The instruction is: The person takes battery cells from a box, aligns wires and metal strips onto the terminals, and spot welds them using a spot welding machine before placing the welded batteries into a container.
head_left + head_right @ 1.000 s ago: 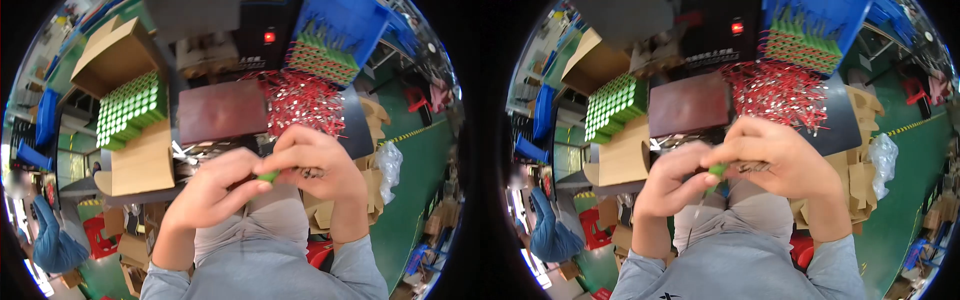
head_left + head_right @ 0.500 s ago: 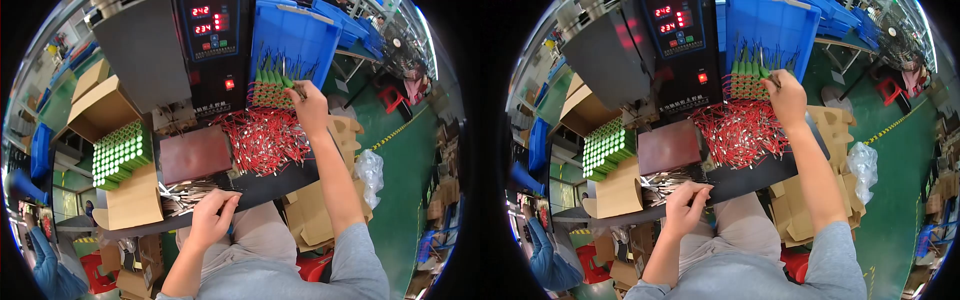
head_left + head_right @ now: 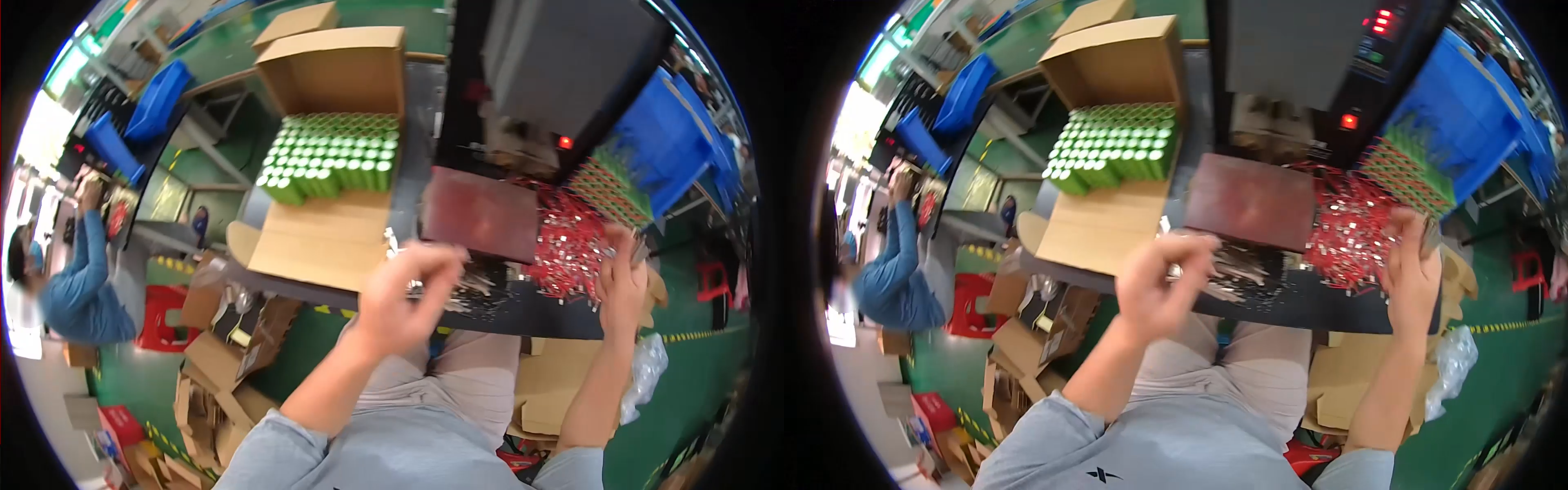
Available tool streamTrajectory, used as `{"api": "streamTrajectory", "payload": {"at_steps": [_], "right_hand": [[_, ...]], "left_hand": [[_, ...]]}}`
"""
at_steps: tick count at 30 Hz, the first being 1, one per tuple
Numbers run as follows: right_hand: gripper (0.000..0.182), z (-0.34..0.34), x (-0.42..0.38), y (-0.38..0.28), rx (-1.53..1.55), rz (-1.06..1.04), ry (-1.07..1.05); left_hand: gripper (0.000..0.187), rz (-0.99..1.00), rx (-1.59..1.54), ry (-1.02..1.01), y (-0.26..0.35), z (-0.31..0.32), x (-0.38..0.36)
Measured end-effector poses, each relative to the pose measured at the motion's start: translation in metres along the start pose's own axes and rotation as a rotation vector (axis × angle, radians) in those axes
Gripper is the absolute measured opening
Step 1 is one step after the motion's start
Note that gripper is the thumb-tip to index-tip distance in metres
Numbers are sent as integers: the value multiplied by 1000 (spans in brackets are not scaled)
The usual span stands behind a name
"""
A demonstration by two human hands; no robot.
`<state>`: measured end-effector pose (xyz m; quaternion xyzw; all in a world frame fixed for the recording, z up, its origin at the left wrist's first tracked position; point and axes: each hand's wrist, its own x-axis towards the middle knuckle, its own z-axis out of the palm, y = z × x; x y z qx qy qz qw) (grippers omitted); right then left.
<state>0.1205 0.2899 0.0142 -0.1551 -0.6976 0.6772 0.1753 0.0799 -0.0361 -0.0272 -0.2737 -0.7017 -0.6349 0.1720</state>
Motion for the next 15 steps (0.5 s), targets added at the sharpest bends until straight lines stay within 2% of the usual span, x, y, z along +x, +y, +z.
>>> {"api": "streamTrajectory", "payload": {"at_steps": [2, 4, 6, 7, 10, 11, 12, 14, 15], "right_hand": [[30, 16, -20, -3, 128, 92, -21], [26, 29, -30, -5, 214, 124, -54], [24, 33, -37, -6, 262, 102, -101], [21, 31, -38, 0, 268, 78, -111], [17, 49, -42, -1, 209, 47, -73], [16, 53, -43, -5, 192, 40, -133], [15, 57, -44, -9, 173, 35, -192], [17, 70, -45, -19, 138, 44, -193], [18, 73, -43, -24, 156, 77, -201]], "left_hand": [[35, -216, 47, 157, -9, -33, 18], [52, -312, 321, 238, -29, -68, 33], [64, -366, 630, 198, -44, -90, 32], [71, -375, 652, 147, -55, -97, 27], [70, -217, 885, 65, -69, -102, 14], [68, -197, 916, 47, -67, -103, 14], [62, -171, 931, 51, -68, -104, 15], [50, -276, 755, 105, -64, -102, 21], [41, -257, 774, 106, -68, -106, 23]]}}
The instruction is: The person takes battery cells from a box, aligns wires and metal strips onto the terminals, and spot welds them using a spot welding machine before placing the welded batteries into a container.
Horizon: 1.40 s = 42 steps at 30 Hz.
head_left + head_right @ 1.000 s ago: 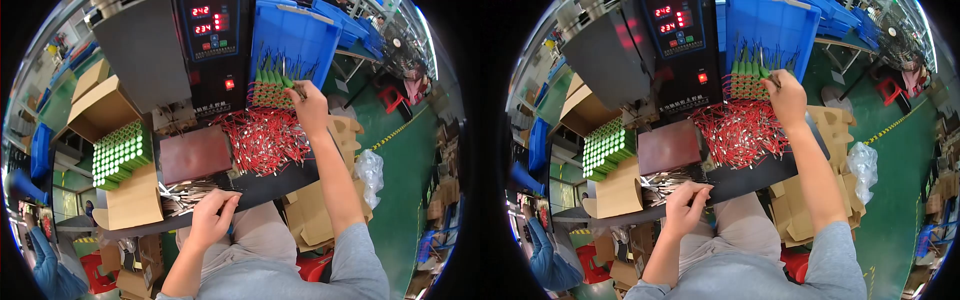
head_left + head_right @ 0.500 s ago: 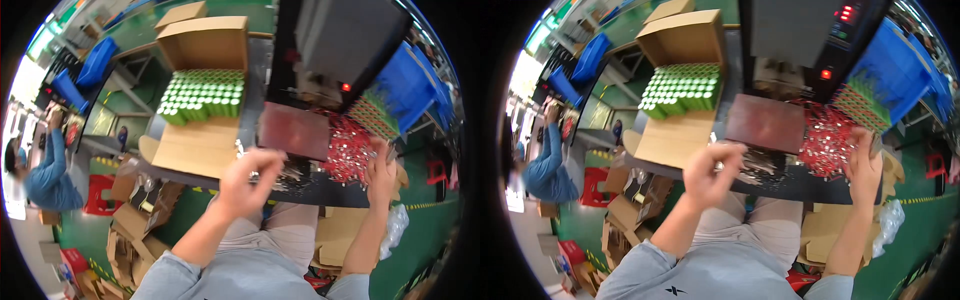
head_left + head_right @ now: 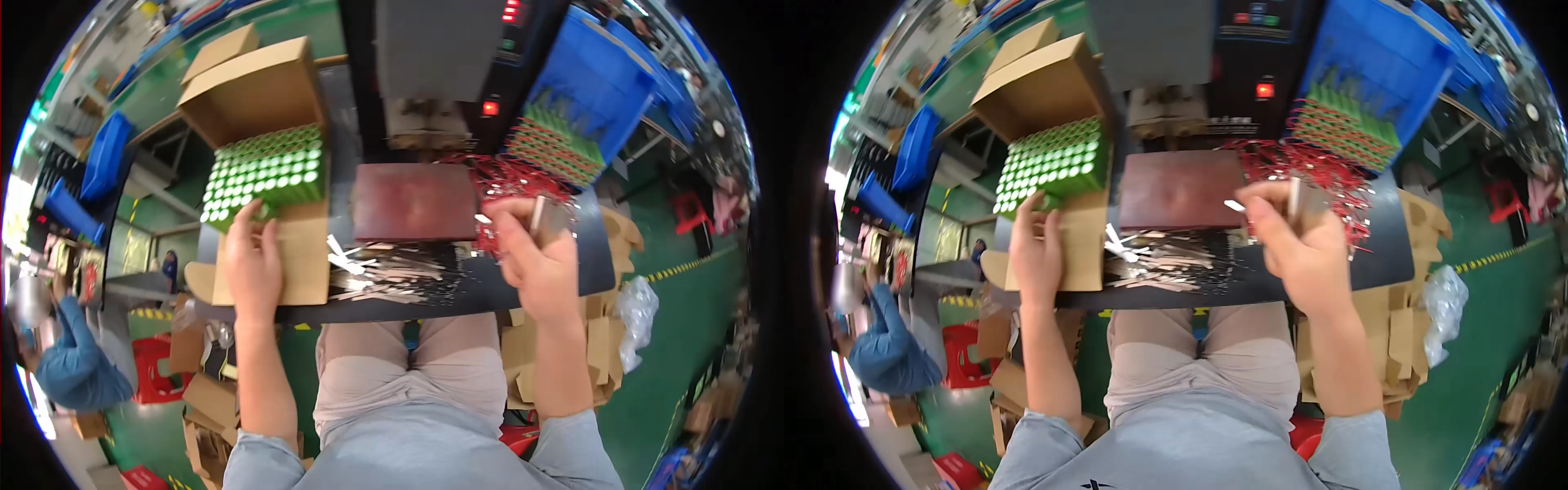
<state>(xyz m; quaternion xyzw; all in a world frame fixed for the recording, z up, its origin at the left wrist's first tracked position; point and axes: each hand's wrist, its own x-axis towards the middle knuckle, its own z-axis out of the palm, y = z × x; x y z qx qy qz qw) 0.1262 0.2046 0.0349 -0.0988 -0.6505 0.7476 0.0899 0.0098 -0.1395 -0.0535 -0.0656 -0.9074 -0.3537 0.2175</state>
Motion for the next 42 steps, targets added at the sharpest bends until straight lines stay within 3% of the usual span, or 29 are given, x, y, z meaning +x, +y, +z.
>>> {"api": "streamTrajectory", "payload": {"at_steps": [2, 5, 8, 9, 12, 18, 22, 36, 42], "right_hand": [[24, 3, 5, -5, 22, 42, -36], [25, 6, 13, -6, 4, 57, -36], [22, 14, 24, -7, -3, 80, -44], [22, 18, 28, -8, 26, 93, -37], [21, 29, 42, -5, 46, 97, -43], [23, 43, 57, 2, 108, 55, -71], [22, 44, 67, 7, 70, 11, -88], [21, 43, 78, 14, 113, -20, -129], [13, 45, 78, 19, 103, -26, -57]], "left_hand": [[23, 29, 11, -1, 2, -2, 7], [21, 32, -72, -31, 27, -9, 11], [23, -97, -631, -129, 62, -6, 8], [25, -43, -765, -218, 77, -5, 10], [24, -41, -844, -336, 122, 7, 12], [26, 23, -797, -357, 150, 43, 17], [27, 245, -564, -286, 144, 56, 19], [30, 281, -545, -295, 133, 64, 24], [31, 282, -545, -278, 133, 65, 24]]}}
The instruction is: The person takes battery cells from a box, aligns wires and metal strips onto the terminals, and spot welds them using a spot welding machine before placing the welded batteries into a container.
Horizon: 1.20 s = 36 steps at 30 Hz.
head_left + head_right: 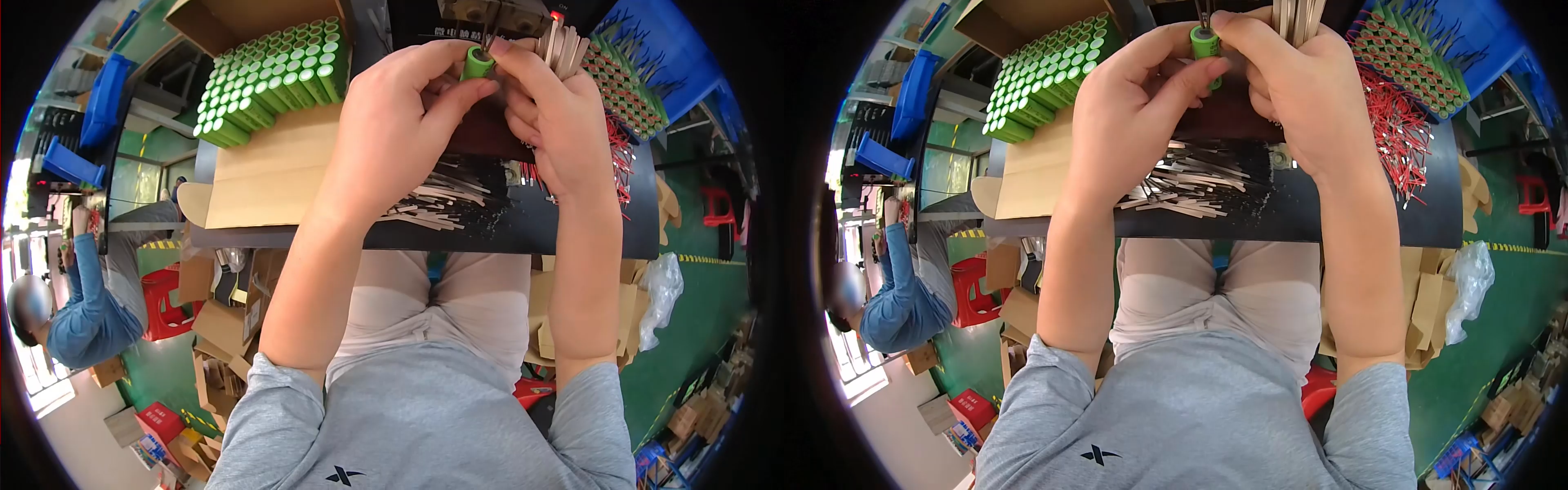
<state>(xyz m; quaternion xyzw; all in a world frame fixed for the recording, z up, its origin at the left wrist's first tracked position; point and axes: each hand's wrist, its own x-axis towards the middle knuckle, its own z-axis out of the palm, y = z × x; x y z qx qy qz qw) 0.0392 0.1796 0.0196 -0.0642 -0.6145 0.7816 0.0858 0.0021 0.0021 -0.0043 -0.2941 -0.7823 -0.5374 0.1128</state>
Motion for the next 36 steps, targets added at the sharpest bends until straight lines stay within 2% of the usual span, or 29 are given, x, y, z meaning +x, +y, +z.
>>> {"api": "streamTrajectory", "payload": {"at_steps": [9, 12, 15, 18, 21, 22, 26, 31, 33, 35, 36], "right_hand": [[13, -5, 1, 3, 7, -13, -66], [14, 3, -3, 0, -3, -6, -2], [17, -4, -1, 5, 19, -30, -39], [19, -4, -10, -2, -34, -21, 29], [23, -10, -33, -19, -232, -42, 146], [25, -26, -36, -18, -329, -32, 186], [25, -69, -49, 13, -739, -168, 257], [32, -85, -69, 36, -1180, -286, 142], [25, -86, -74, 43, -1204, -292, 186], [20, -87, -75, 50, -1178, -332, 238], [18, -87, -76, 51, -1148, -345, 259]], "left_hand": [[31, -79, -120, 6, 5, 0, 1], [30, -216, -252, -3, 19, -1, -2], [29, -132, -160, -12, 8, -1, 1], [28, -100, -75, -71, 9, -6, -2], [28, 30, -32, -59, 8, -7, -11], [31, 0, -102, -72, 12, -8, -16], [34, 144, 65, -73, 28, -24, -26], [34, -22, 3, -90, 38, -37, -25], [36, -109, 19, -125, 40, -40, -19], [34, -218, -189, -5, 34, -30, -16], [31, -186, -161, 0, 29, -29, -12]]}}
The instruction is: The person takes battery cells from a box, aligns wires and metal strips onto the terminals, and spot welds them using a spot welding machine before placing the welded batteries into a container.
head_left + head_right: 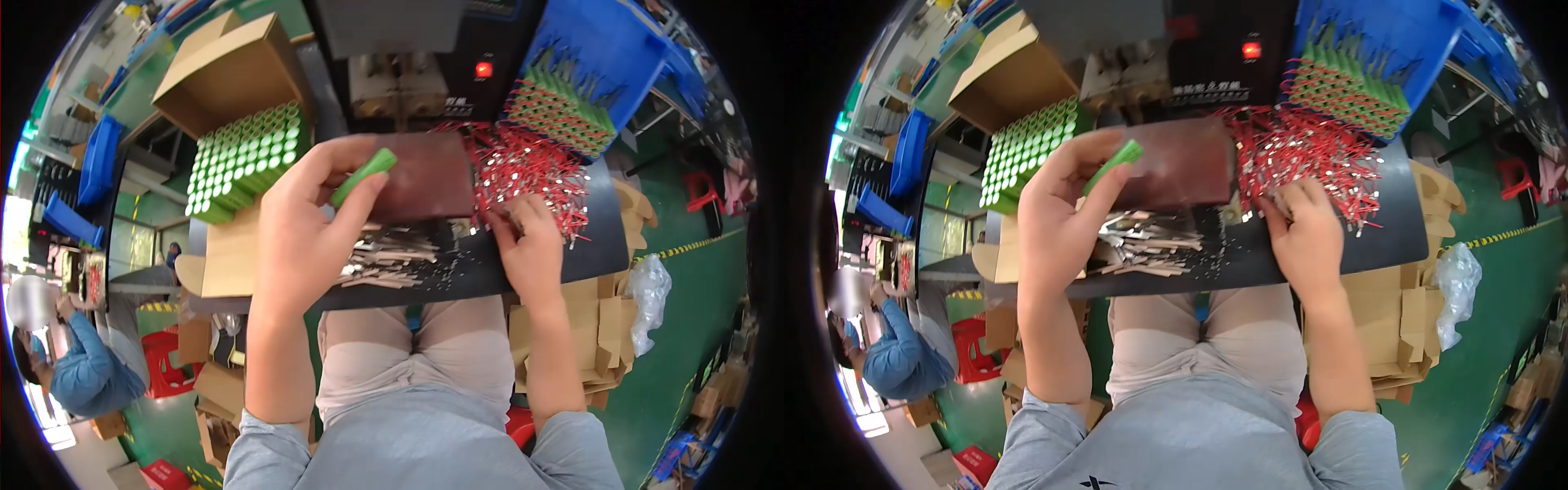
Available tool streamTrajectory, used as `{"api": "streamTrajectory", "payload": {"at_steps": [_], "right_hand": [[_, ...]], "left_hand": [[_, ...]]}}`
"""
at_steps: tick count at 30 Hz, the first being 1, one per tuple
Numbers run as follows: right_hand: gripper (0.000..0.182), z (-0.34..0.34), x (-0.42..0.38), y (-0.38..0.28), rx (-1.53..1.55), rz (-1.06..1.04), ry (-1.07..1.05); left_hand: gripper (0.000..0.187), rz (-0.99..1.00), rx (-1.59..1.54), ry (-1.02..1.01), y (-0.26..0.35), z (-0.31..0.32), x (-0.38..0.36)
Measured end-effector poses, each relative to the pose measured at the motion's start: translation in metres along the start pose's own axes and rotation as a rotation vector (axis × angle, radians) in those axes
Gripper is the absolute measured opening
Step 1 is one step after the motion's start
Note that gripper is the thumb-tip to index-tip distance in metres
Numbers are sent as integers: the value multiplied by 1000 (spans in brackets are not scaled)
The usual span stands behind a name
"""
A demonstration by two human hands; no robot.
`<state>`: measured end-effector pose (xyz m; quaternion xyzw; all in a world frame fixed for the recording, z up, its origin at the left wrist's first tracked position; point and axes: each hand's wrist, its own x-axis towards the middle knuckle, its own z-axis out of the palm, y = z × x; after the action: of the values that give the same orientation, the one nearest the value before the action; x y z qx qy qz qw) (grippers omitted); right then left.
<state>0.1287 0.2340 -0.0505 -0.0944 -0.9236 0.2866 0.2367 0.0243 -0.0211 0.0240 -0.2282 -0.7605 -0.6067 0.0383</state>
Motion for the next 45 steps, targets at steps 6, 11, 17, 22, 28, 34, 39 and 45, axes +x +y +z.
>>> {"api": "streamTrajectory", "payload": {"at_steps": [6, 11, 17, 22, 28, 34, 39, 45], "right_hand": [[16, 0, -2, 8, 138, 29, 92], [15, -5, -1, -6, 24, 81, 20], [15, -5, 5, 2, 27, -14, 20], [14, -12, 12, 4, 45, 14, 40], [16, -29, 25, 3, -112, -81, -75], [13, -36, 44, -43, 425, 110, -11], [12, -18, 57, -87, 725, 81, -28], [14, 2, 71, -95, 725, -54, -65]], "left_hand": [[22, -243, -89, -62, 18, 12, 17], [27, -95, -46, -92, -11, 26, 18], [30, -12, 1, -171, -17, 18, 17], [28, 44, 49, -131, -17, 18, 18], [28, 125, 97, -110, -20, 19, 19], [27, 67, 82, -121, -21, 20, 18], [28, 106, 108, -128, -24, 19, 19], [29, 104, 106, -105, -21, 18, 18]]}}
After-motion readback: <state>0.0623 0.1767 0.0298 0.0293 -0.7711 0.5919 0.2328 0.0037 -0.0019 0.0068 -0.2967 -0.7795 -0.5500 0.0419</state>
